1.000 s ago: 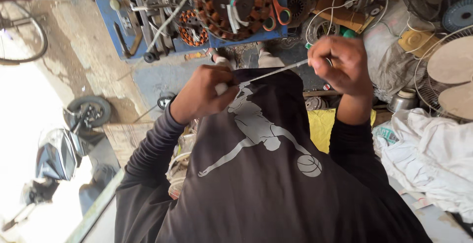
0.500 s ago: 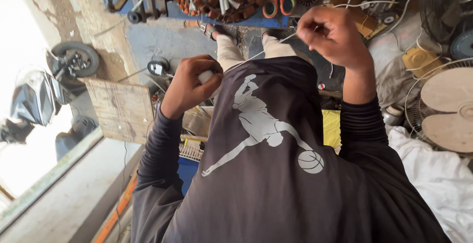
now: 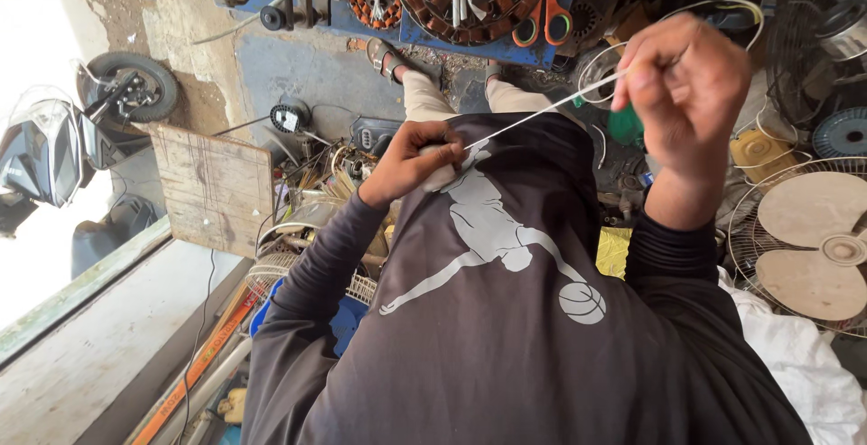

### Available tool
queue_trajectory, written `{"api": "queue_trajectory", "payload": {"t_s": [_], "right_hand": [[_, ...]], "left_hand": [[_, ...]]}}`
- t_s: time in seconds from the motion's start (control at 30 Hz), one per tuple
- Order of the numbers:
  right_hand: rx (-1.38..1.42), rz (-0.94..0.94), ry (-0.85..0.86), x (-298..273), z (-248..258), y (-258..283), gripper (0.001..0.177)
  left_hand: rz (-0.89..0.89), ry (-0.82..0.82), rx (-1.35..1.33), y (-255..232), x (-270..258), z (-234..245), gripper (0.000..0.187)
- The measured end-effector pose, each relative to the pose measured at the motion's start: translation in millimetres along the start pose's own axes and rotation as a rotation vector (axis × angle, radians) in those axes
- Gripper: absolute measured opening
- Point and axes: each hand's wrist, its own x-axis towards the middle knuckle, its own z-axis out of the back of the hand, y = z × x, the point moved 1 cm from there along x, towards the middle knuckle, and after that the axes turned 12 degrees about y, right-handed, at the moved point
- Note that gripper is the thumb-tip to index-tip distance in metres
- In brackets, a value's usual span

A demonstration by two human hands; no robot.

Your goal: The person is repairing an electrical component, likely a fan motor stator. They use orange-handled scissors to cut wires, strip insulation, and tie wires together with a white string. The person also handles a small metal plate and a cylindrical component.

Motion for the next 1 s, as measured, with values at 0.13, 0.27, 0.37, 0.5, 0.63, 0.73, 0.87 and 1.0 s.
{"api": "queue_trajectory", "payload": {"t_s": [0.13, 0.27, 0.37, 0.5, 0.63, 0.73, 0.87, 1.0], "right_hand": [[-0.026, -0.136, -0.059, 5, 6, -26, 0.019], [-0.237, -0.202, 0.053, 12, 3, -61, 0.018], [-0.232, -0.3, 0.11, 5, -6, -72, 0.008], [-0.408, -0.241, 0.028, 11, -25, -72, 0.006], [-0.714, -0.195, -0.008, 25, -48, -73, 0.018], [-0.865, -0.196, 0.066, 35, -54, -76, 0.031], [-0.948, -0.224, 0.158, 42, -46, -69, 0.036], [-0.954, -0.251, 0.239, 40, -35, -64, 0.037]], "left_hand": [[-0.013, -0.06, 0.261, -25, -4, 19, 0.011], [-0.141, -0.19, 0.564, -62, -15, 34, 0.013], [-0.141, -0.235, 0.577, -82, -28, 37, 0.012], [-0.115, -0.28, 0.65, -99, -37, 40, 0.01], [-0.078, -0.303, 0.66, -106, -43, 44, 0.01], [-0.11, -0.334, 0.74, -110, -53, 48, 0.009], [-0.078, -0.355, 0.69, -112, -72, 59, 0.012], [-0.141, -0.378, 0.561, -110, -86, 65, 0.014]]}}
